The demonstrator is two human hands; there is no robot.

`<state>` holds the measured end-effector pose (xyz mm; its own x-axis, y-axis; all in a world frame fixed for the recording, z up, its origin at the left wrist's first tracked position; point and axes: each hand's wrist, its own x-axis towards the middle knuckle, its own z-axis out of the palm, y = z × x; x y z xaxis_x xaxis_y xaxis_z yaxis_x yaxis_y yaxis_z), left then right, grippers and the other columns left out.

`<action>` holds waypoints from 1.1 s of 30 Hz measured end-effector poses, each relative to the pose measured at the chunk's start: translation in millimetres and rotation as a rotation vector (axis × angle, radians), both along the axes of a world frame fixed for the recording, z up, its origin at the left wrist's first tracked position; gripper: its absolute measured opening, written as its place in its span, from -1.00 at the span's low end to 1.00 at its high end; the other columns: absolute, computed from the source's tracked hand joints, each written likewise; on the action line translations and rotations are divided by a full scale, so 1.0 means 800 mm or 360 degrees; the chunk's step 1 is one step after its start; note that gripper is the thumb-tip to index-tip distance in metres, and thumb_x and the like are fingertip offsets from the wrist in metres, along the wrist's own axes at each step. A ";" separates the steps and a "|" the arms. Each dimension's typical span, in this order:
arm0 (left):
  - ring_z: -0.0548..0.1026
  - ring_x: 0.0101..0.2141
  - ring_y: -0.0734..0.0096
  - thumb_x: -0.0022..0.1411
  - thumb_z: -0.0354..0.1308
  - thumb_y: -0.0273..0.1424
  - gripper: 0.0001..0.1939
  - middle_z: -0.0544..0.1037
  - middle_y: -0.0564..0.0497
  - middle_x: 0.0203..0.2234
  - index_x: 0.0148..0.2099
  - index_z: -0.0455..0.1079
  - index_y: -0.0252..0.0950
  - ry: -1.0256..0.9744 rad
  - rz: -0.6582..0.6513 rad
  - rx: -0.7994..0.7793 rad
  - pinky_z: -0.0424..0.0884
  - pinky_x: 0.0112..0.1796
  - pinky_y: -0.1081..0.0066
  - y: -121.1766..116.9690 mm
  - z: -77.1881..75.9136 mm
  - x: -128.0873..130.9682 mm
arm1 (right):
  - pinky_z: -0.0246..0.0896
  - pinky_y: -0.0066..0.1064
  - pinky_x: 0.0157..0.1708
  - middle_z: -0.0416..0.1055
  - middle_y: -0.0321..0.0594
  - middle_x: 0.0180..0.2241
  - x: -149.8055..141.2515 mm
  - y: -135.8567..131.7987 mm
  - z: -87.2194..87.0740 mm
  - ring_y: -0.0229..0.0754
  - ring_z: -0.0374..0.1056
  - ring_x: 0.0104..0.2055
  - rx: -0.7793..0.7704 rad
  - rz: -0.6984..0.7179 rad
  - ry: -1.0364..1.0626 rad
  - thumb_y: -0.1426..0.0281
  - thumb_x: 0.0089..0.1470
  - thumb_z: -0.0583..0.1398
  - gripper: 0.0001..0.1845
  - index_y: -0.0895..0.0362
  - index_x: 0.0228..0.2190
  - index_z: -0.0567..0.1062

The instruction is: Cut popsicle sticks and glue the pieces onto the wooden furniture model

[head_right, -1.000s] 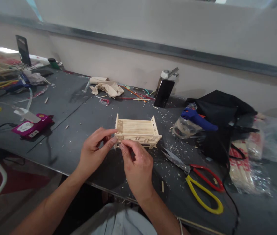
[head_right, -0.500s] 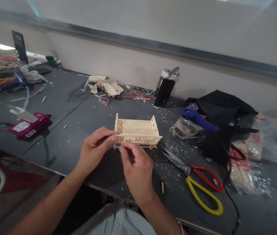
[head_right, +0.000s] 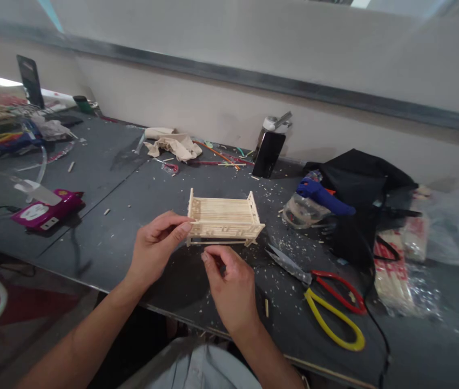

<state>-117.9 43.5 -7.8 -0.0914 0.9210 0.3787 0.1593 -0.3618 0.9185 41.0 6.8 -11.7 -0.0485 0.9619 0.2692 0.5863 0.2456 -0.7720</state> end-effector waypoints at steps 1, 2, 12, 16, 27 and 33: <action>0.33 -0.46 0.50 0.19 0.20 -0.35 -0.87 0.45 0.07 -0.51 -0.26 0.55 -0.25 0.0004 0.0003 0.0000 0.24 -0.42 0.47 0.000 0.000 0.000 | 0.24 -0.48 -0.38 0.53 -0.34 -0.40 0.001 0.000 -0.003 -0.27 0.41 -0.40 -0.0012 0.0007 -0.0019 0.34 0.13 0.15 -0.85 0.07 -0.35 0.54; 0.33 -0.46 0.50 0.19 0.20 -0.35 -0.87 0.45 0.07 -0.51 -0.26 0.55 -0.25 0.0009 0.0007 0.0003 0.24 -0.41 0.47 0.000 -0.001 0.000 | 0.24 -0.48 -0.37 0.53 -0.33 -0.39 0.002 0.000 -0.006 -0.27 0.41 -0.39 -0.0029 0.0016 -0.0036 0.34 0.13 0.15 -0.85 0.07 -0.35 0.54; 0.33 -0.43 0.48 0.21 0.17 -0.36 -0.86 0.42 0.05 -0.46 -0.19 0.52 -0.24 0.0021 -0.0093 0.0063 0.27 -0.38 0.46 0.001 0.000 -0.003 | 0.26 -0.45 -0.39 0.53 -0.31 -0.41 0.012 0.001 -0.008 -0.24 0.40 -0.43 -0.0247 0.0002 0.0194 0.27 0.12 0.16 -0.81 0.07 -0.32 0.54; 0.32 -0.42 0.49 0.20 0.19 -0.40 -0.81 0.36 0.07 -0.46 -0.11 0.47 -0.24 0.0028 0.0034 0.0140 0.29 -0.36 0.46 -0.006 0.000 -0.003 | 0.27 -0.45 -0.41 0.53 -0.30 -0.42 0.015 0.003 -0.006 -0.24 0.39 -0.46 -0.0326 0.0012 0.0279 0.24 0.10 0.17 -0.80 0.08 -0.33 0.54; 0.32 -0.58 0.57 0.24 0.15 -0.43 -0.87 0.42 0.11 -0.59 -0.18 0.50 -0.30 0.0626 0.0405 0.0359 0.27 -0.52 0.54 -0.038 -0.004 0.024 | 0.29 -0.42 -0.34 0.54 -0.28 -0.39 0.024 0.000 -0.010 -0.22 0.43 -0.40 -0.0350 0.0127 0.0058 0.34 0.10 0.14 -0.83 0.09 -0.33 0.53; 0.41 -0.55 0.52 0.28 0.10 -0.41 -0.81 0.52 0.03 -0.54 -0.13 0.49 -0.35 0.0858 0.0539 0.0454 0.33 -0.49 0.52 -0.032 -0.009 0.033 | 0.28 -0.37 -0.35 0.53 -0.30 -0.38 0.040 -0.006 0.008 -0.21 0.41 -0.41 -0.0315 0.0290 -0.0501 0.42 0.12 0.13 -0.81 0.06 -0.32 0.55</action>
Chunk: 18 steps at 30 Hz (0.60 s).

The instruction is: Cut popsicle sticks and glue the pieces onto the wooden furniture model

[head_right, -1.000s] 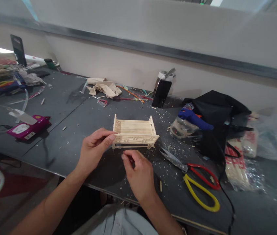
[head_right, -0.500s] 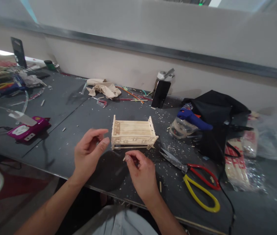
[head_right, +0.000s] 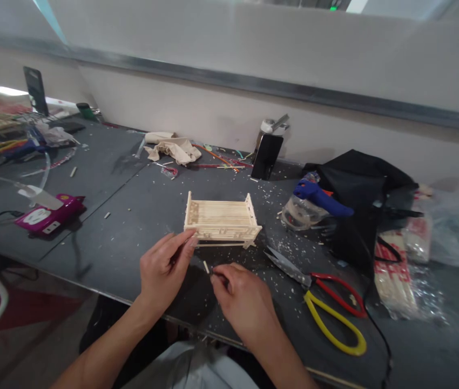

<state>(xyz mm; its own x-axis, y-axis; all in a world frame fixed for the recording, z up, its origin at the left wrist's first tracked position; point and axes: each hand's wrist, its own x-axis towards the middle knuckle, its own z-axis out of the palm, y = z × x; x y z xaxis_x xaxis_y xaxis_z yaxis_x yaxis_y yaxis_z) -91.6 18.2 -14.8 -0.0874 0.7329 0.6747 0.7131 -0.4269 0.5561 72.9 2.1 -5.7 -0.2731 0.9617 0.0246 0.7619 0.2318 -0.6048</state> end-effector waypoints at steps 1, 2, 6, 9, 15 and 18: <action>0.41 -0.55 0.52 0.28 0.11 -0.41 -0.81 0.53 0.03 -0.54 -0.13 0.49 -0.36 0.0028 0.0024 0.0023 0.33 -0.48 0.52 0.001 -0.002 0.001 | 0.27 -0.39 -0.36 0.52 -0.32 -0.39 0.002 -0.001 0.008 -0.23 0.41 -0.42 0.0060 0.0016 -0.0026 0.41 0.13 0.12 -0.82 0.05 -0.34 0.55; 0.42 -0.56 0.52 0.27 0.12 -0.42 -0.81 0.53 0.02 -0.54 -0.13 0.49 -0.36 0.0061 0.0049 0.0046 0.33 -0.48 0.52 0.001 -0.003 0.002 | 0.26 -0.41 -0.37 0.51 -0.34 -0.41 0.003 -0.002 0.018 -0.25 0.40 -0.43 0.0147 0.0029 -0.0028 0.41 0.15 0.12 -0.83 0.04 -0.35 0.54; 0.43 -0.58 0.51 0.26 0.14 -0.40 -0.82 0.58 0.02 -0.52 -0.13 0.49 -0.34 0.0201 0.0169 0.0120 0.30 -0.49 0.52 0.003 -0.009 0.006 | 0.26 -0.45 -0.27 0.49 -0.31 -0.36 0.004 0.007 0.056 -0.27 0.40 -0.32 0.0777 0.0044 0.0000 0.43 0.16 0.14 -0.87 0.08 -0.29 0.50; 0.43 -0.61 0.52 0.25 0.14 -0.39 -0.84 0.58 0.03 -0.54 -0.17 0.49 -0.33 0.0267 0.0238 0.0147 0.27 -0.52 0.52 0.005 -0.009 0.009 | 0.25 -0.34 -0.18 0.47 -0.18 -0.31 0.000 0.027 0.072 -0.16 0.36 -0.22 0.1196 0.0094 -0.0173 0.42 0.14 0.17 -0.84 0.15 -0.22 0.51; 0.44 -0.59 0.50 0.24 0.14 -0.41 -0.87 0.54 0.03 -0.59 -0.23 0.49 -0.34 0.0297 0.0240 0.0137 0.27 -0.51 0.52 0.009 -0.005 0.011 | 0.14 -0.17 -0.11 0.48 -0.14 -0.18 -0.012 0.063 0.079 -0.03 0.30 -0.12 0.1083 0.0372 -0.0365 0.40 0.11 0.17 -0.79 0.12 -0.19 0.52; 0.42 -0.60 0.50 0.25 0.12 -0.41 -0.87 0.53 0.04 -0.59 -0.24 0.48 -0.33 0.0293 0.0240 0.0134 0.25 -0.51 0.52 0.010 -0.005 0.010 | 0.08 -0.15 -0.07 0.50 -0.17 -0.20 -0.016 0.072 0.079 -0.06 0.32 -0.13 0.0983 0.0468 -0.0373 0.41 0.13 0.15 -0.82 0.10 -0.24 0.53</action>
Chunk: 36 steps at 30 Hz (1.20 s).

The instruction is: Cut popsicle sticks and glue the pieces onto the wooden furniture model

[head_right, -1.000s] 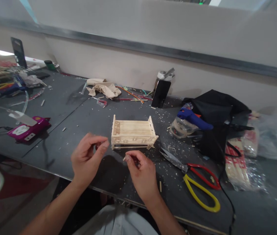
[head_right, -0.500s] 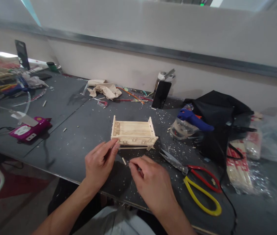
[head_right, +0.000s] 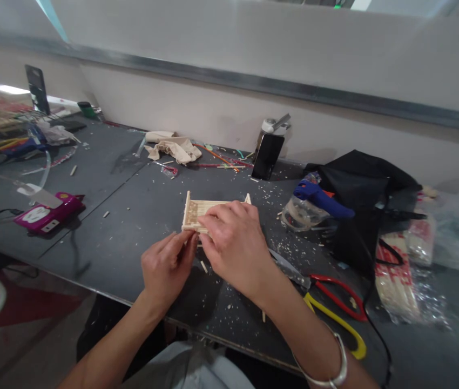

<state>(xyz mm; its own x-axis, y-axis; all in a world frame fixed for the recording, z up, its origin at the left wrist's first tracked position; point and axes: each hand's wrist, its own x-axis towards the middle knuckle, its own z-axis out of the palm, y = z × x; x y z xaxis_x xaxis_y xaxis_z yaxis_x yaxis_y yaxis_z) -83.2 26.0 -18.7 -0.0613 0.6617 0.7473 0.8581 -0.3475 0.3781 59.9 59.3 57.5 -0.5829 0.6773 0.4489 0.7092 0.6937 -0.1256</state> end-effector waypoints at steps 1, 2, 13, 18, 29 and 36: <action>0.41 -0.61 0.51 0.25 0.12 -0.41 -0.87 0.52 0.05 -0.60 -0.24 0.47 -0.33 -0.0001 -0.0004 0.0001 0.24 -0.52 0.52 0.000 0.000 0.000 | 0.07 -0.16 -0.07 0.51 -0.18 -0.22 -0.001 0.002 0.000 -0.07 0.32 -0.14 -0.0015 0.0015 -0.0001 0.41 0.14 0.14 -0.83 0.10 -0.26 0.53; 0.39 -0.61 0.52 0.25 0.11 -0.42 -0.87 0.51 0.05 -0.61 -0.25 0.47 -0.33 0.0001 -0.0008 0.0004 0.23 -0.52 0.52 0.000 0.000 0.000 | 0.06 -0.16 -0.07 0.51 -0.20 -0.23 -0.001 0.004 0.000 -0.09 0.32 -0.15 -0.0022 0.0023 -0.0001 0.41 0.15 0.14 -0.84 0.09 -0.28 0.54; 0.24 -0.66 0.56 0.24 0.11 -0.45 -0.88 0.42 0.10 -0.67 -0.29 0.47 -0.34 -0.0017 -0.0056 0.0041 0.15 -0.56 0.51 0.003 0.002 -0.001 | -0.04 -0.23 -0.13 0.49 -0.26 -0.32 -0.005 0.013 0.000 -0.12 0.28 -0.23 -0.0098 0.0110 -0.0047 0.48 0.15 0.10 -0.85 0.09 -0.36 0.48; 0.25 -0.64 0.56 0.23 0.11 -0.45 -0.88 0.42 0.09 -0.65 -0.29 0.47 -0.33 -0.0064 -0.0093 0.0029 0.16 -0.55 0.51 0.004 -0.001 -0.002 | -0.03 -0.25 -0.14 0.48 -0.22 -0.32 -0.007 0.012 -0.001 -0.11 0.28 -0.20 -0.0127 0.0112 -0.0054 0.54 0.12 0.07 -0.82 0.11 -0.37 0.46; 0.29 -0.62 0.56 0.23 0.12 -0.45 -0.90 0.42 0.10 -0.65 -0.28 0.47 -0.32 -0.0059 -0.0143 0.0087 0.20 -0.53 0.52 0.008 -0.004 -0.006 | -0.02 -0.23 -0.13 0.48 -0.22 -0.34 -0.009 0.013 -0.001 -0.09 0.28 -0.21 -0.0190 0.0083 -0.0081 0.54 0.14 0.05 -0.81 0.11 -0.37 0.45; 0.29 -0.63 0.58 0.21 0.13 -0.47 -0.91 0.42 0.11 -0.64 -0.29 0.47 -0.32 -0.0179 -0.0226 0.0048 0.19 -0.56 0.55 0.004 -0.001 -0.009 | -0.04 -0.24 -0.12 0.49 -0.26 -0.33 -0.008 0.014 0.001 -0.11 0.29 -0.20 -0.0195 0.0089 -0.0069 0.51 0.16 0.09 -0.83 0.09 -0.36 0.48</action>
<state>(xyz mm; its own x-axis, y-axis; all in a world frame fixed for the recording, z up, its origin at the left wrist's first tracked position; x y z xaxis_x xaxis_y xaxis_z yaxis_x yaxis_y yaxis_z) -90.1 29.5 -19.4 -0.0533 0.6469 0.7607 0.7523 -0.4750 0.4566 53.8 70.3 58.5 -0.6383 0.6915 0.3382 0.6766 0.7135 -0.1818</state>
